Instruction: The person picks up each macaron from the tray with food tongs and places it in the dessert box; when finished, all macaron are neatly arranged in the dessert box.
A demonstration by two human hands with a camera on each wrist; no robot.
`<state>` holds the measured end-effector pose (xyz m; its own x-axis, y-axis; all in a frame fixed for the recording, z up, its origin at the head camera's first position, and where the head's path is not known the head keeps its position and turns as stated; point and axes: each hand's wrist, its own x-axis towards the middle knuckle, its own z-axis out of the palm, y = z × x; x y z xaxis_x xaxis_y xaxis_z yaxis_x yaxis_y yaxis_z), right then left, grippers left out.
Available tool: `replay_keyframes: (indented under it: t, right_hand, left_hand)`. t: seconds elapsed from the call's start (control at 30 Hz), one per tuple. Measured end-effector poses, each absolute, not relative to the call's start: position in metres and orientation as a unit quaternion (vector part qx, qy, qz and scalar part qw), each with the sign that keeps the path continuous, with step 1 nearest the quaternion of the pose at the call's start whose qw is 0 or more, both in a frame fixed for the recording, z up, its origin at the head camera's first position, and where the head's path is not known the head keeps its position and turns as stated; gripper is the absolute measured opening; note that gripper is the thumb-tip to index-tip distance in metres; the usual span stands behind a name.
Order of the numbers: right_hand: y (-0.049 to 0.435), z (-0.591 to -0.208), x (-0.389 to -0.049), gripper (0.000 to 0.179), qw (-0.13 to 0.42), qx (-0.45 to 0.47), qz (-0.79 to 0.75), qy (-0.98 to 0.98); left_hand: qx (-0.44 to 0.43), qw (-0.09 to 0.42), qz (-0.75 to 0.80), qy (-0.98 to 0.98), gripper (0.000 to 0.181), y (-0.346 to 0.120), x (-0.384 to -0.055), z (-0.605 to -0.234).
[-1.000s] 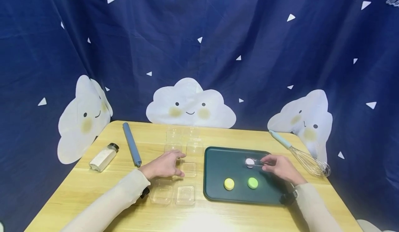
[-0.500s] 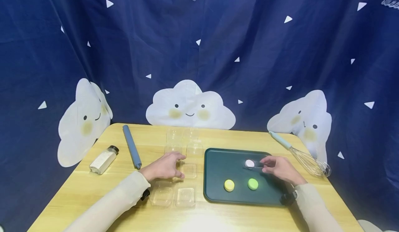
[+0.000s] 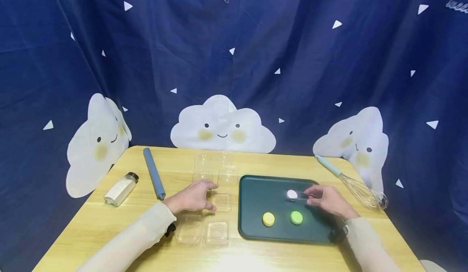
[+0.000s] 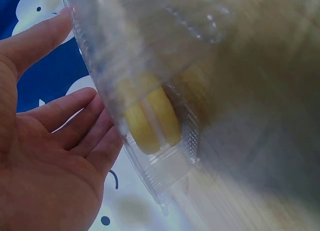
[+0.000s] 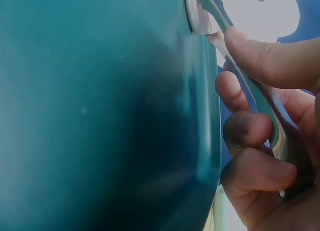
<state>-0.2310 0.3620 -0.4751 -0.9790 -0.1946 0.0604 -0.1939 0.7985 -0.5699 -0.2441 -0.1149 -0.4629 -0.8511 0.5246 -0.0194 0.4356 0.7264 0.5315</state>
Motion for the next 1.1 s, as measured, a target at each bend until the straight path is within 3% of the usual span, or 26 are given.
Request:
replay_keyframes:
  t: [0.3, 0.5, 1.1]
  right_hand:
    - [0.356, -0.474, -0.234, 0.016, -0.074, -0.102, -0.266, 0.956]
    - [0.353, -0.473, -0.235, 0.015, -0.089, -0.096, -0.264, 0.955]
    - [0.329, -0.444, -0.247, 0.023, -0.225, -0.02, -0.362, 0.904]
  left_hand:
    - [0.262, 0.084, 0.266, 0.924, 0.08, -0.116, -0.246, -0.464]
    - [0.266, 0.083, 0.264, 0.923, 0.078, -0.117, -0.246, -0.464]
    - [0.258, 0.089, 0.267, 0.924, 0.078, -0.116, -0.245, -0.462]
